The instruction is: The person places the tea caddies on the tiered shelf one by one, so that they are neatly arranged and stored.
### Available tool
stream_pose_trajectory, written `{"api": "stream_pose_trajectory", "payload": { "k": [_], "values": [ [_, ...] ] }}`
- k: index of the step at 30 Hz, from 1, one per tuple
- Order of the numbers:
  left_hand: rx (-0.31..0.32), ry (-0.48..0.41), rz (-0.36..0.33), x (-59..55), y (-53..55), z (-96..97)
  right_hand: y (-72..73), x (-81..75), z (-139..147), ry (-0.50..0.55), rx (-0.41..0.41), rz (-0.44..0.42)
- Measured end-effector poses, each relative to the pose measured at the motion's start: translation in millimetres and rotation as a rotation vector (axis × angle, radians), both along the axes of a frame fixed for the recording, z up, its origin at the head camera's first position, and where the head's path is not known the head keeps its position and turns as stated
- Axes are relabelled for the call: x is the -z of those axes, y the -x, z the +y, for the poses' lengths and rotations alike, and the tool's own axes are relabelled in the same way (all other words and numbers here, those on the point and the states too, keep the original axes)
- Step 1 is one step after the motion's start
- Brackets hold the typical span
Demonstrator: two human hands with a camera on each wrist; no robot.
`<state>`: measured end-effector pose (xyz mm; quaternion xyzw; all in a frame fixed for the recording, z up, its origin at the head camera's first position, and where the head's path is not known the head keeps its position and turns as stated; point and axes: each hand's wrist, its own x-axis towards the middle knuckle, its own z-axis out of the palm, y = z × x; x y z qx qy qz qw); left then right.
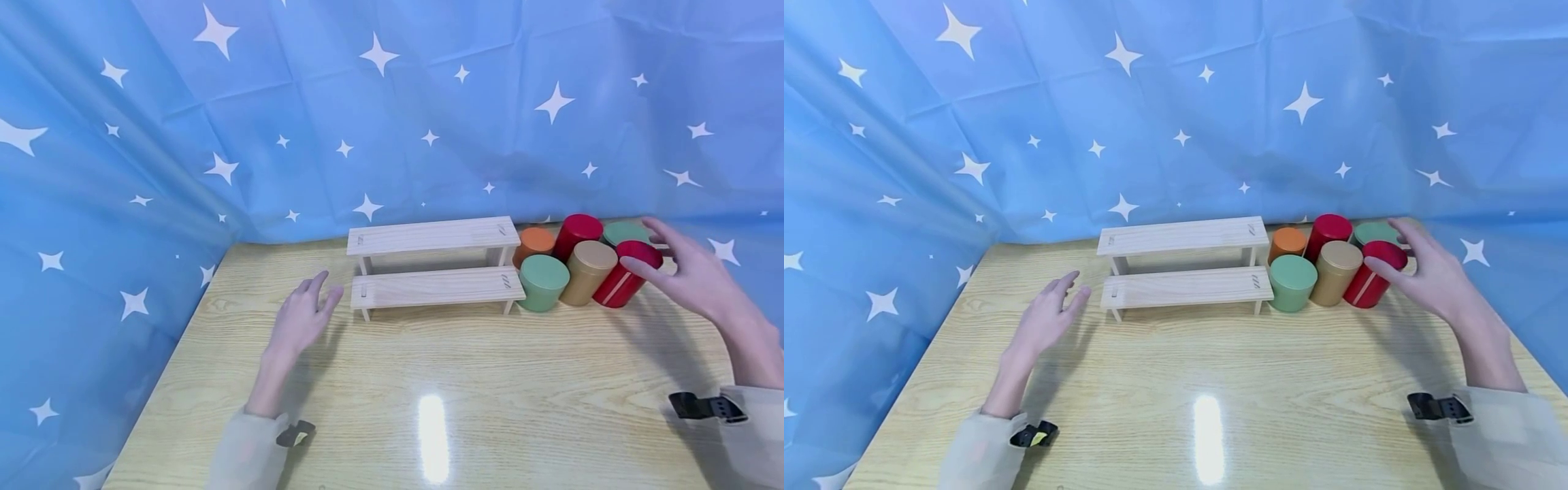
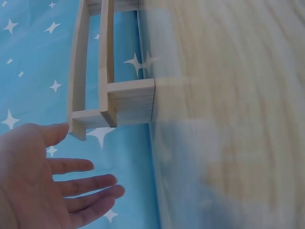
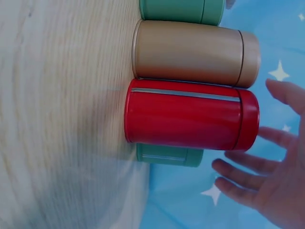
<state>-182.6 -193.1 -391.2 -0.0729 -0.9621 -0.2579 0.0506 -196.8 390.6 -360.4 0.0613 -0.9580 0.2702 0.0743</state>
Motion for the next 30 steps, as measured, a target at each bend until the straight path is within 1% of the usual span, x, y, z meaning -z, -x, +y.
{"api": "stream_pose_trajectory", "payload": {
  "k": [3, 9, 11, 15, 19, 21, 26, 30],
  "values": [
    [0.006, -0.053, -0.031, 3.6, 2.2, 3.3, -1.1, 4.5, 1.9, 0.019, -0.019, 0.012],
    [0.045, -0.148, -0.074, 9.1, 8.2, 11.6, -2.7, 12.3, 3.6, 0.02, -0.014, -0.009],
    [0.055, -0.181, -0.082, 10.3, 11.0, 14.5, -2.3, 14.0, 4.1, 0.026, -0.023, -0.013],
    [0.068, -0.247, -0.097, 13.6, 16.4, 19.2, -2.1, 16.5, 4.6, 0.05, -0.043, 0.006],
    [0.076, -0.329, -0.137, 16.7, 19.8, 23.3, -3.2, 19.4, 5.1, 0.087, -0.054, 0.035],
    [0.075, -0.361, -0.155, 17.7, 20.7, 25.5, -3.5, 21.2, 5.5, 0.105, -0.053, 0.036],
    [0.06, -0.365, -0.163, 20.4, 23.1, 28.8, -3.7, 24.7, 5.7, 0.146, -0.03, 0.009],
    [0.057, -0.36, -0.16, 21.2, 23.7, 30.3, -5.1, 25.6, 5.8, 0.17, 0.01, -0.012]
  ]
}}
